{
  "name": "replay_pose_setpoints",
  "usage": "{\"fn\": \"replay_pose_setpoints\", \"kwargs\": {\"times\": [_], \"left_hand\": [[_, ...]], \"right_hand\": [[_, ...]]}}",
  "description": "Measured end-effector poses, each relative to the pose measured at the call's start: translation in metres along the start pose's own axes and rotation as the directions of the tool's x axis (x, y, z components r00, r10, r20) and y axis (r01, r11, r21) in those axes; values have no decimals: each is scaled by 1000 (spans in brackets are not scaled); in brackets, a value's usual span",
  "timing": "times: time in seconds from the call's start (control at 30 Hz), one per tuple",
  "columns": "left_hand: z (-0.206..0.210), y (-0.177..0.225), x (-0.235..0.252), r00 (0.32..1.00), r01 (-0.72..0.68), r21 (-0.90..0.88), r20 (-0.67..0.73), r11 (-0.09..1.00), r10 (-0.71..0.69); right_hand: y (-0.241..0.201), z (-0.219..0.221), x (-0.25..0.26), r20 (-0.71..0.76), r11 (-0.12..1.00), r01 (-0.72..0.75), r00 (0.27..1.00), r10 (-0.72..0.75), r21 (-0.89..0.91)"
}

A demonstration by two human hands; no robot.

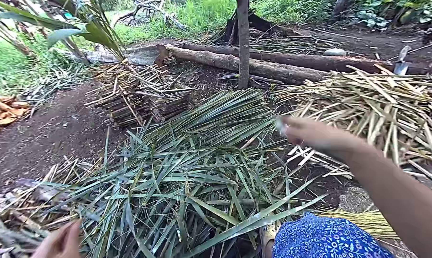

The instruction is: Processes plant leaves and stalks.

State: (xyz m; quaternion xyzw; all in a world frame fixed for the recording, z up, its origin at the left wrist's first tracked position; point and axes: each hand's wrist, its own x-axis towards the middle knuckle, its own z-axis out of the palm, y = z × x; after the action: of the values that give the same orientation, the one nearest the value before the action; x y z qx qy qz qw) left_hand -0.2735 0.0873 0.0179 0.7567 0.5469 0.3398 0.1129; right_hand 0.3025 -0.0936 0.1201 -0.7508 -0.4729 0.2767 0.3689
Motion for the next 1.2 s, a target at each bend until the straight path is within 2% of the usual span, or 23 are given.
{"fn": "replay_pose_setpoints", "kwargs": {"times": [0.03, 0.07, 0.1, 0.2, 0.23, 0.3, 0.37, 0.43, 0.53, 0.6, 0.67, 0.77, 0.83, 0.9, 0.97, 1.0, 1.07, 1.13, 1.2], "left_hand": [[18, 35, 6, 996, -91, -71, 4, 993, 91], [36, 69, 11, 987, -160, -142, 4, 977, 163], [53, 100, 14, 977, -207, -217, 10, 954, 215], [92, 172, 10, 929, -292, -420, 89, 860, 359], [99, 190, 7, 905, -321, -463, 108, 826, 412], [110, 215, 0, 864, -354, -536, 127, 766, 487], [115, 220, -2, 835, -360, -575, 153, 735, 528], [115, 208, 2, 806, -364, -550, 219, 752, 550], [116, 172, 15, 787, -379, -484, 280, 789, 550], [116, 154, 23, 811, -385, -457, 246, 802, 530], [113, 148, 28, 833, -369, -447, 231, 815, 503], [109, 146, 27, 813, -341, -454, 298, 823, 501], [107, 150, 24, 800, -271, -472, 374, 839, 469], [105, 154, 21, 806, -242, -499, 374, 832, 459], [105, 158, 17, 825, -244, -525, 330, 816, 459], [105, 163, 14, 832, -221, -542, 328, 811, 447], [105, 176, 6, 836, -131, -586, 368, 800, 406], [104, 189, -3, 818, 28, -647, 453, 762, 355], [102, 204, -10, 771, 225, -682, 562, 696, 301]], "right_hand": [[-8, 23, 0, 241, 998, 41, 970, -27, -51], [-18, 47, -3, 419, 995, 94, 905, -73, -31], [-28, 69, -8, 519, 990, 129, 843, -140, 57], [-50, 117, -21, 566, 900, 102, 746, -351, 425], [-55, 126, -24, 537, 851, 78, 745, -396, 519], [-59, 138, -29, 410, 749, 74, 799, -439, 658], [-59, 141, -31, 221, 668, 149, 872, -436, 729], [-54, 135, -28, 25, 609, 272, 901, -433, 745], [-42, 112, -21, -239, 533, 442, 882, -407, 722], [-35, 97, -21, -347, 509, 510, 856, -383, 693], [-30, 87, -23, -417, 496, 546, 837, -353, 675], [-28, 75, -25, -496, 484, 589, 807, -319, 647], [-27, 69, -24, -562, 487, 627, 773, -293, 608], [-27, 64, -22, -593, 492, 638, 759, -270, 592], [-27, 65, -20, -520, 512, 587, 805, -287, 627], [-27, 70, -21, -427, 528, 525, 851, -307, 667], [-27, 86, -23, -137, 567, 335, 922, -363, 752], [-31, 110, -28, 164, 654, 144, 908, -385, 743], [-35, 131, -31, 383, 759, 76, 829, -409, 646]]}}
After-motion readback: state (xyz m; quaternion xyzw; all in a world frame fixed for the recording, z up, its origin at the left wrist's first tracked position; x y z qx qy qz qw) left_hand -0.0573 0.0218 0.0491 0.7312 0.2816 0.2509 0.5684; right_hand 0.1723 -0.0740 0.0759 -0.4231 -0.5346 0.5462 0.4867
